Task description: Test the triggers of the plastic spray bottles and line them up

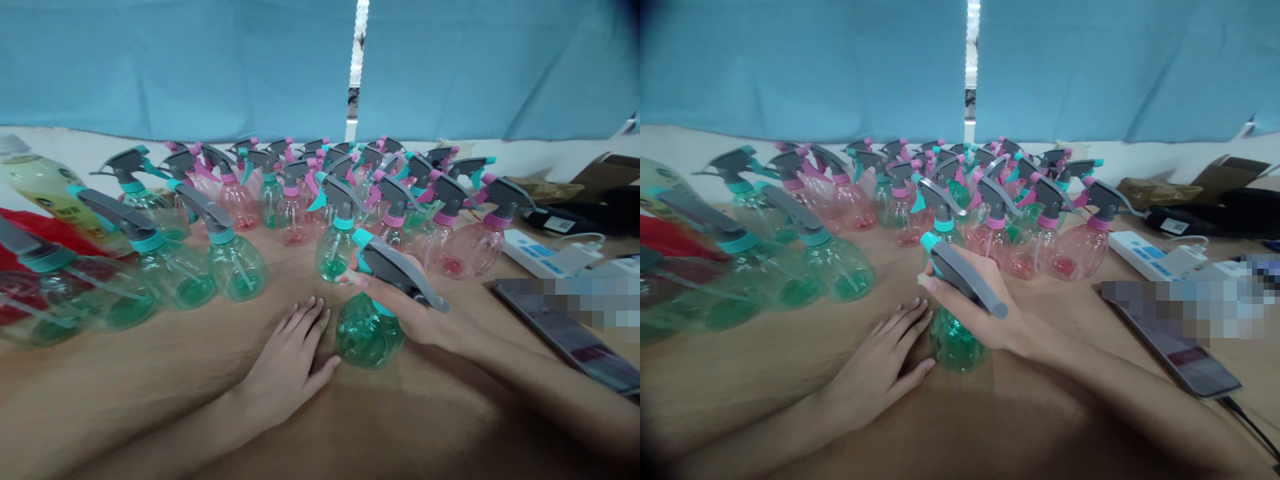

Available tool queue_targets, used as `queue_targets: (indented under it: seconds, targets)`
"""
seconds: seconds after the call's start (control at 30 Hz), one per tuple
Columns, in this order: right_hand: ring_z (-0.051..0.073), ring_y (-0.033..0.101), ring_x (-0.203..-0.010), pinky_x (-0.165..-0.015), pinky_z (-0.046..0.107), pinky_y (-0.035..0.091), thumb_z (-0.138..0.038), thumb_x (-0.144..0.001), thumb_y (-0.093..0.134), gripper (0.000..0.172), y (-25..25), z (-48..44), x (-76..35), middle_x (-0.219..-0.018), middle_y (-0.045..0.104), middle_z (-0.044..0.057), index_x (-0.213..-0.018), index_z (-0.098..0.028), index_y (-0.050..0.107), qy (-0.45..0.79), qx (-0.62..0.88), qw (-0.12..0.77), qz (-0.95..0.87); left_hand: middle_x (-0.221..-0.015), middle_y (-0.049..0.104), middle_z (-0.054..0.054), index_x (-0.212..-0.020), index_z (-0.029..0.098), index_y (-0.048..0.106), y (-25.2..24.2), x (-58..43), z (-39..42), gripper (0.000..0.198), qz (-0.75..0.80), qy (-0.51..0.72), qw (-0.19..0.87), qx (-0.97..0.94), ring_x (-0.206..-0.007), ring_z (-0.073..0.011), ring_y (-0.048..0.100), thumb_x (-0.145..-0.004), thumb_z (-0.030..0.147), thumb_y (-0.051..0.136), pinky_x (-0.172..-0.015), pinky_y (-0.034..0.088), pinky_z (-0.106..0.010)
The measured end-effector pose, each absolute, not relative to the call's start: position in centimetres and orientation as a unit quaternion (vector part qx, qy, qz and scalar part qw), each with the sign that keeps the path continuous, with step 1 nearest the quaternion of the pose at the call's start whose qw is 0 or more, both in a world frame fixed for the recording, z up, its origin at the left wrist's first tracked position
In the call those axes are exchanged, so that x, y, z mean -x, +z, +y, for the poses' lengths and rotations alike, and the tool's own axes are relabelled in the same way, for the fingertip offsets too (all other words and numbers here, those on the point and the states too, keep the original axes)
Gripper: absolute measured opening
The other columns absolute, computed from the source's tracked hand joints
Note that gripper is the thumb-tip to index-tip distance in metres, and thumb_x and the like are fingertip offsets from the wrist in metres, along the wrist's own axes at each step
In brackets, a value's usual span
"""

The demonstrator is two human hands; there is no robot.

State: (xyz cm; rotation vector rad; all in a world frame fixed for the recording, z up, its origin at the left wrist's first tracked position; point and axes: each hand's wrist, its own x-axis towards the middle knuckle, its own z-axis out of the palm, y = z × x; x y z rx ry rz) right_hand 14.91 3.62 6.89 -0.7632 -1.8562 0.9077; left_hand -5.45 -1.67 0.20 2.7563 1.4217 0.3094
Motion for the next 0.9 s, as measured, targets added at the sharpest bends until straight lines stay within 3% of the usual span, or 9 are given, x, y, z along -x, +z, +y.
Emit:
queue_targets:
  seconds: [0.27, 0.47, 0.7, 0.8, 0.9]
  targets:
    - [0.012, 0.051, -0.061, -0.058, 0.027, 0.041, -0.043, -0.09, 0.054, 0.026, 7.37, 3.28, -15.06, -0.066, 0.051, -0.003, -0.075, -0.022, 0.055, 0.365, 0.316, 0.443, -0.755, -0.147, 0.041, -0.018, -0.141, 0.007, 0.04, 0.01, 5.42, -1.61, 0.062, 0.459, 0.1, 0.013, -0.883, -0.138, -0.0308, 0.034, -0.095, 0.048, 0.047, -0.111, 0.031, -0.048]
    - [0.018, 0.059, -0.074, -0.068, 0.031, 0.046, -0.044, -0.089, 0.057, 0.021, 7.23, 3.29, -15.13, -0.063, 0.052, -0.003, -0.098, -0.026, 0.061, 0.397, 0.32, 0.431, -0.744, -0.148, 0.039, -0.019, -0.141, 0.006, 0.04, 0.15, 5.46, -1.69, 0.062, 0.462, 0.087, 0.019, -0.883, -0.138, -0.0316, 0.034, -0.096, 0.048, 0.046, -0.109, 0.033, -0.05]
    - [0.015, 0.059, -0.071, -0.07, 0.031, 0.049, -0.036, -0.089, 0.058, 0.025, 7.07, 3.26, -14.71, -0.083, 0.065, -0.001, -0.111, -0.027, 0.063, 0.381, 0.308, 0.461, -0.74, -0.147, 0.042, -0.018, -0.14, 0.01, 0.041, 0.16, 5.49, -1.62, 0.056, 0.453, 0.11, 0.015, -0.884, -0.137, -0.031, 0.035, -0.096, 0.045, 0.046, -0.109, 0.033, -0.05]
    - [0.018, 0.063, -0.09, -0.083, 0.035, 0.051, -0.032, -0.088, 0.059, 0.029, 6.99, 3.37, -14.54, -0.1, 0.068, 0.002, -0.117, -0.027, 0.061, 0.397, 0.277, 0.475, -0.735, -0.146, 0.042, -0.019, -0.137, 0.008, 0.044, 0.15, 5.48, -1.6, 0.055, 0.451, 0.107, 0.008, -0.886, -0.137, -0.0312, 0.036, -0.096, 0.045, 0.044, -0.109, 0.033, -0.051]
    - [0.02, 0.064, -0.097, -0.088, 0.039, 0.05, -0.032, -0.089, 0.058, 0.031, 6.93, 3.46, -14.49, -0.099, 0.068, 0.003, -0.12, -0.027, 0.06, 0.404, 0.272, 0.474, -0.734, -0.146, 0.042, -0.019, -0.137, 0.008, 0.044, 0.21, 5.47, -1.58, 0.055, 0.452, 0.102, 0.007, -0.886, -0.136, -0.0313, 0.036, -0.097, 0.046, 0.044, -0.108, 0.033, -0.051]
